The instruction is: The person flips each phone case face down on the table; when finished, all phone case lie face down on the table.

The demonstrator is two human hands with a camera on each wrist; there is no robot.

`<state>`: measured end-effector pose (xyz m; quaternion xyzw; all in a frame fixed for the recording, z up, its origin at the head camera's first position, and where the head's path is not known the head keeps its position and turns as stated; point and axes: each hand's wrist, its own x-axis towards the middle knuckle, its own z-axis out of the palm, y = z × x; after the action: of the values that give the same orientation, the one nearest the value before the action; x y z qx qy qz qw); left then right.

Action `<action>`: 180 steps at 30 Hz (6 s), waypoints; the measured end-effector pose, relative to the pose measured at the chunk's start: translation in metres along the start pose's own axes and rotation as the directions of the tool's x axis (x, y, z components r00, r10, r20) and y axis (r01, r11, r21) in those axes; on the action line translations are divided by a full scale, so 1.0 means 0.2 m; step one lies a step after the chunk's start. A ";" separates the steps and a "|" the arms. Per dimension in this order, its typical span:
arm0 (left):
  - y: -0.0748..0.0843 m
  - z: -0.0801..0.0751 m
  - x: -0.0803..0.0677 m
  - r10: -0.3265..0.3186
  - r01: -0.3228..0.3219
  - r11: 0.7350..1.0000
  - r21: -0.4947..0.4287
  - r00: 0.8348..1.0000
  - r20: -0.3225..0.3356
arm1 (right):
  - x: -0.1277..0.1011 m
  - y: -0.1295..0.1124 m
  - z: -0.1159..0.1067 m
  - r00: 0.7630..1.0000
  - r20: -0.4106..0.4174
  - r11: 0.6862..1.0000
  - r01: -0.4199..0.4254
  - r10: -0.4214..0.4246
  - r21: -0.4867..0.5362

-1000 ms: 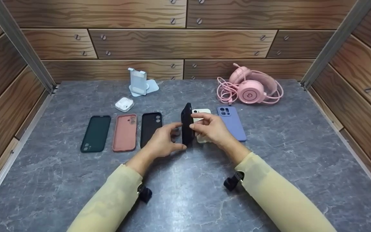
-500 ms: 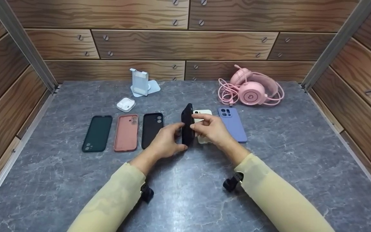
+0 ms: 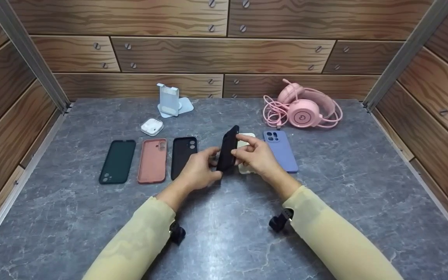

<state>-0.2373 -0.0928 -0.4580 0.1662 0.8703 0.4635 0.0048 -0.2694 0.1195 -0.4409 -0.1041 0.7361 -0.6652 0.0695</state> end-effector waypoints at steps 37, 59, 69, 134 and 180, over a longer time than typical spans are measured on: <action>0.02 -0.05 -0.01 -0.017 0.015 0.979 0.202 1.000 0.012 | 0.02 0.02 0.02 0.999 0.006 0.986 -0.036 0.038 -0.161; 0.02 -0.10 -0.04 -0.079 0.081 0.994 0.071 0.996 -0.035 | 0.03 0.04 0.04 0.998 0.035 0.990 -0.051 0.056 -0.134; 0.01 -0.11 -0.04 -0.059 0.066 0.987 0.149 0.997 -0.049 | 0.03 0.04 0.06 0.998 0.042 0.979 -0.033 0.042 -0.199; -0.06 -0.07 -0.03 0.041 -0.031 0.959 0.280 0.999 -0.028 | 0.01 0.07 -0.02 0.941 0.314 0.664 0.313 -0.122 -0.679; -0.04 -0.33 -0.17 -0.015 0.031 0.987 0.159 0.995 -0.100 | -0.01 0.00 0.03 0.953 0.251 0.752 0.290 -0.171 -0.592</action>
<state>-0.2188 -0.1599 -0.4311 0.1331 0.9057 0.3997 -0.0461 -0.2665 0.1136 -0.4418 -0.2714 0.8857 -0.3763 0.0150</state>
